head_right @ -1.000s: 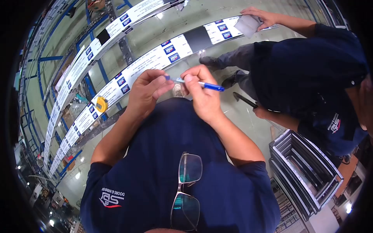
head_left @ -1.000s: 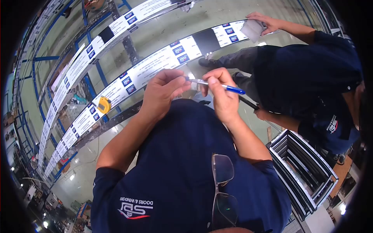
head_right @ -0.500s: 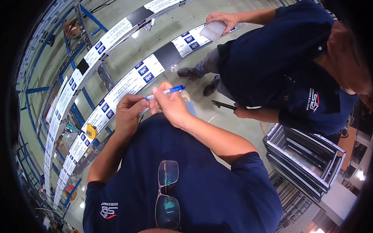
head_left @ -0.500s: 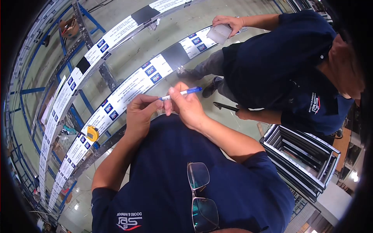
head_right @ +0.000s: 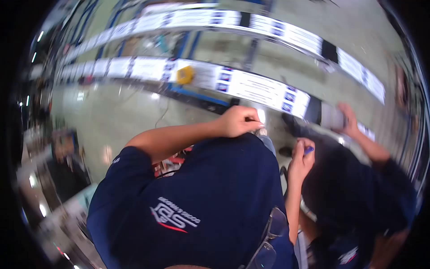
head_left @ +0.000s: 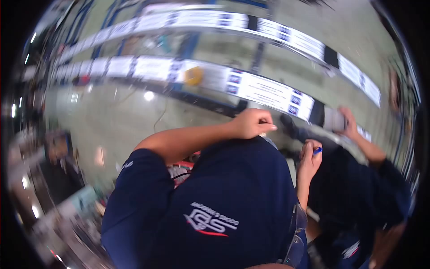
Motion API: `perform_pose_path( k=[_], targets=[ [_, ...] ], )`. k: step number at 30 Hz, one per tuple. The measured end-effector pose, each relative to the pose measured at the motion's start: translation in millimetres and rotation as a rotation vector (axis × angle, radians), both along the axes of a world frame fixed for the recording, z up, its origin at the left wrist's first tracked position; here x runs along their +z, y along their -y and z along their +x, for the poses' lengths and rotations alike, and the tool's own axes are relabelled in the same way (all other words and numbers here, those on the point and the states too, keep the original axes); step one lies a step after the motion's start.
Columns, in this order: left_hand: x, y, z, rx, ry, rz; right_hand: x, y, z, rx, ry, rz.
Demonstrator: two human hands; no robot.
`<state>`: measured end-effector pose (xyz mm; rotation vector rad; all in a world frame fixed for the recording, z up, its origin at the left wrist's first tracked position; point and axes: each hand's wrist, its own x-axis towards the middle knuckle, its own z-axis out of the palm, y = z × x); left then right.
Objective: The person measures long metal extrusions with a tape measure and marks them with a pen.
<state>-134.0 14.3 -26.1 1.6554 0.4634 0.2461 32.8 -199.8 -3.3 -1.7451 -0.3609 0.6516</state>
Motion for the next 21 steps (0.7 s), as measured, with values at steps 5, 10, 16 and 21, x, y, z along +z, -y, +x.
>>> perform_pose_path(
  k=[5,10,16,21],
  targets=[
    [8.6,31.7,-34.6,0.295,-0.082,-0.222,10.9,-60.7,3.0,0.6,0.208,-0.12],
    [-4.5,101.7,-84.1,0.775,-0.02,-0.09,15.9,-130.7,-0.3,0.794,-0.244,-0.106],
    [-34.2,207.8,-160.4,1.236,-0.182,-0.154,-1.6,-155.6,-46.3,1.456,0.383,-0.146],
    [-63.8,268.7,-249.2,1.61,-0.275,-0.203,-26.9,-121.3,-67.0,1.569,0.347,-0.318]
  ],
)
